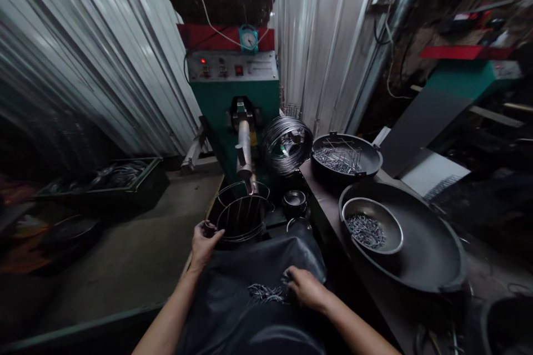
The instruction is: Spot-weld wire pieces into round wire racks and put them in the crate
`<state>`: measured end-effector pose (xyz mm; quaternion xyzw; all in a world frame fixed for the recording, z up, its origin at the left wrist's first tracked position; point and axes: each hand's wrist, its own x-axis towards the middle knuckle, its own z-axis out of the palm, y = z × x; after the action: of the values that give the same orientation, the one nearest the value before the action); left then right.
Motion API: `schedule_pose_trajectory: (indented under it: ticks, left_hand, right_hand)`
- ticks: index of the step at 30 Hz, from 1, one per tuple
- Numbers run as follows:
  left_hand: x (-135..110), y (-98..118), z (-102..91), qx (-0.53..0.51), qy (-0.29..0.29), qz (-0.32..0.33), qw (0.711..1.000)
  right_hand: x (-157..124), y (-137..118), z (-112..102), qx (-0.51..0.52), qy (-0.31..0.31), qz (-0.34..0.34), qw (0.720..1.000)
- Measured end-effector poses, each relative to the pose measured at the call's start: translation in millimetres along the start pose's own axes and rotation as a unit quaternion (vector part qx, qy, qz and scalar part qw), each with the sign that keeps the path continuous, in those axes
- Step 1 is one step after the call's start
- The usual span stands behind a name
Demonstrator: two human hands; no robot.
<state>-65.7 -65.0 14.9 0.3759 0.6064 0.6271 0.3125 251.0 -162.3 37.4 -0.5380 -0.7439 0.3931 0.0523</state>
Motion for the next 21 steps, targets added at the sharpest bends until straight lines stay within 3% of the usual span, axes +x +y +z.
schedule_pose_trajectory:
  ticks: [3,6,9,12,15,18,21]
  left_hand:
    - [-8.2,9.5,0.7,-0.021,-0.004,-0.04,0.999]
    - [-18.8,25.0,-2.1,-0.04,0.009,-0.091,0.995]
    - [-25.4,44.3,-3.7,-0.058,0.014,-0.153,0.986]
    - [-22.9,62.4,0.6,-0.1,0.02,-0.19,0.977]
    - [-14.7,74.5,9.6,-0.129,0.033,-0.22,0.966]
    - [-7.2,79.1,17.7,-0.142,0.045,-0.251,0.956]
    - [-2.4,78.7,22.1,-0.147,0.05,-0.27,0.95]
  right_hand:
    - [7.9,-24.6,14.1,-0.146,-0.126,-0.057,0.979]
    - [17.1,-42.2,28.8,-0.329,-0.197,-0.075,0.921]
    - [18.1,-47.2,40.1,-0.418,-0.18,-0.117,0.883]
    - [14.6,-47.9,48.6,-0.444,-0.13,-0.151,0.874]
    - [16.7,-50.4,50.5,-0.42,-0.133,-0.124,0.889]
    - [23.1,-47.3,38.7,-0.358,-0.158,-0.072,0.917]
    - [24.1,-32.3,15.3,-0.135,-0.111,-0.018,0.984]
